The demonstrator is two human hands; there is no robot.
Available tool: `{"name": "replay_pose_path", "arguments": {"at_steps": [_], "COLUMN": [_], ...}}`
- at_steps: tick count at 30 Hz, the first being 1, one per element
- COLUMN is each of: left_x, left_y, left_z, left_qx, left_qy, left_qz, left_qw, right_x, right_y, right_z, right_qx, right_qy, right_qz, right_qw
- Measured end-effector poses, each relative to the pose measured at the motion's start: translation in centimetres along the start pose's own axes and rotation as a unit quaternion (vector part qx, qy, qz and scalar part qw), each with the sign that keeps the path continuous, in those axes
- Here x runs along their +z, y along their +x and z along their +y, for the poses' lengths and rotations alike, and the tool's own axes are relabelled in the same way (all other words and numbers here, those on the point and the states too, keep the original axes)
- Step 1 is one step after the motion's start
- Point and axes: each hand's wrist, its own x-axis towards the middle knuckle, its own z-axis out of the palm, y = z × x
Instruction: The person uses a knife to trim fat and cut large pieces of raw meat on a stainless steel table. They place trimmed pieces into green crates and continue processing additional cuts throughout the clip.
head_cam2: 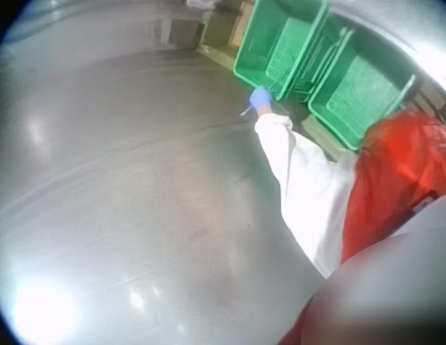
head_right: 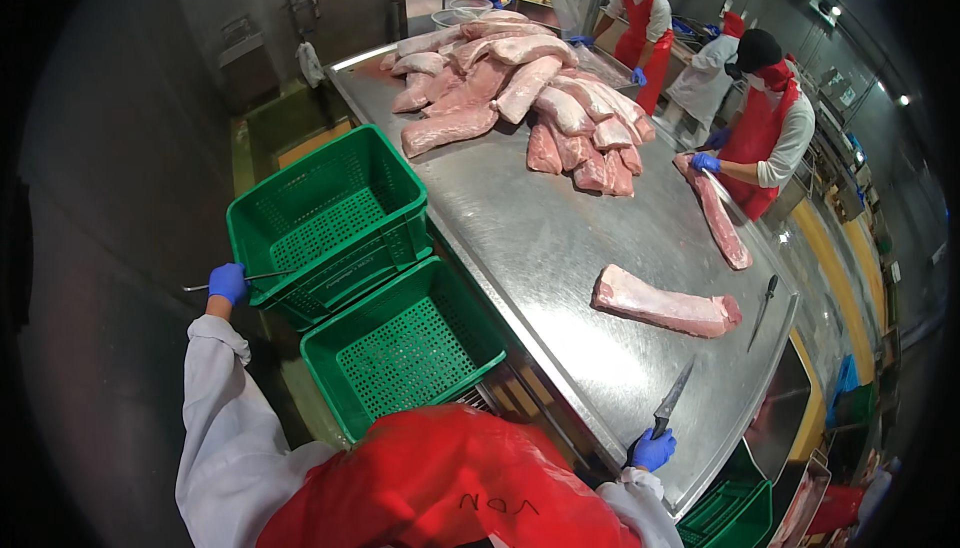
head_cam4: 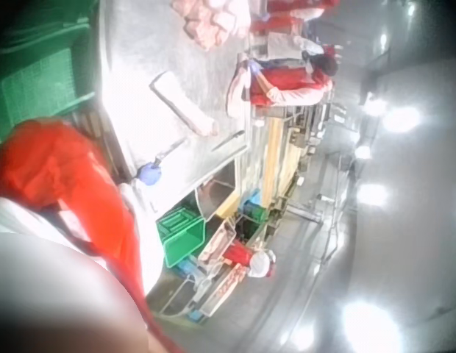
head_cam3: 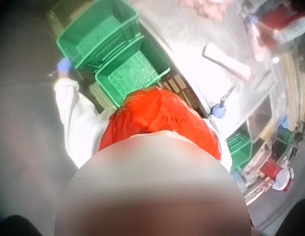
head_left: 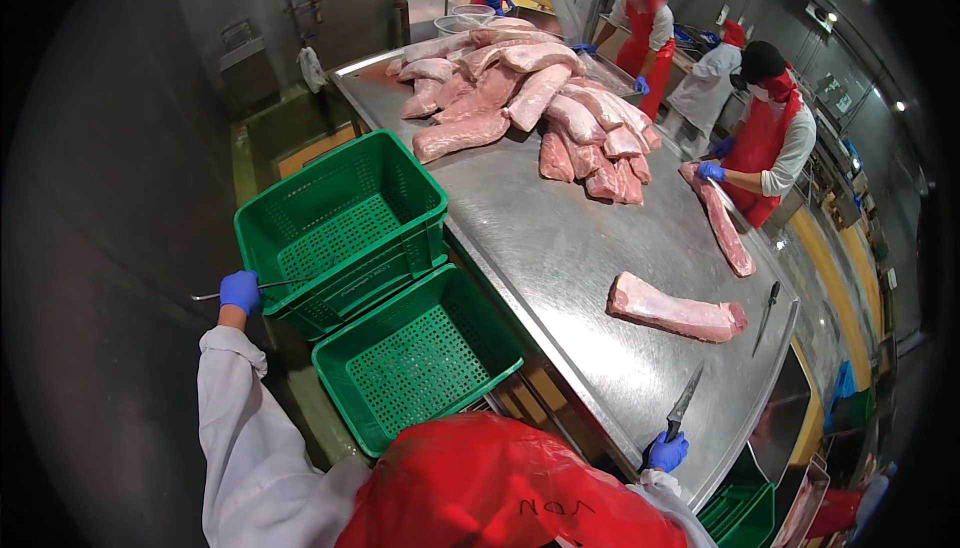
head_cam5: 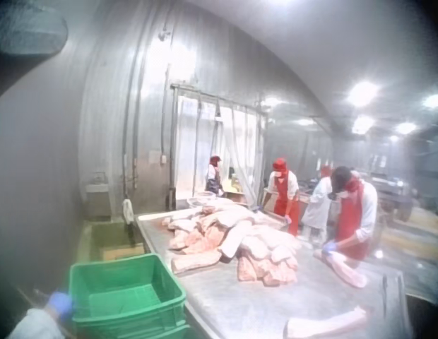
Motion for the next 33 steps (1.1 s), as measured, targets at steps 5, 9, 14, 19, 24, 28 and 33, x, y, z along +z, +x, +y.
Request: {"name": "replay_pose_path", "arguments": {"at_steps": [5, 9, 14, 19, 24, 28, 33], "left_x": [1.6, 0.3, -8.3, -10.5, -8.4, -7.4, -9.4], "left_y": [3.2, 4.9, 3.5, 1.9, -5.7, -12.3, -16.4], "left_z": [-2.3, 1.4, 17.9, 48.3, 80.9, 97.7, 113.6], "left_qx": [0.002, 0.057, 0.241, 0.475, 0.635, 0.636, 0.64], "left_qy": [0.045, 0.103, -0.084, -0.271, -0.342, -0.218, -0.26], "left_qz": [0.011, -0.041, 0.326, 0.222, 0.072, 0.06, 0.097], "left_qw": [0.999, 0.992, 0.91, 0.807, 0.689, 0.737, 0.717], "right_x": [3.9, 4.7, 0.2, -6.7, -5.0, -1.6, 0.7], "right_y": [2.8, 5.9, 4.1, 15.2, 28.8, 28.6, 18.9], "right_z": [2.0, 4.9, 1.3, 1.5, 5.2, 6.5, 11.6], "right_qx": [-0.027, 0.041, 0.098, 0.051, 0.057, 0.131, 0.212], "right_qy": [0.065, 0.144, 0.577, 0.702, 0.613, 0.676, 0.685], "right_qz": [-0.065, -0.092, -0.002, 0.087, 0.224, 0.116, -0.011], "right_qw": [0.995, 0.984, 0.811, 0.705, 0.755, 0.716, 0.697]}}
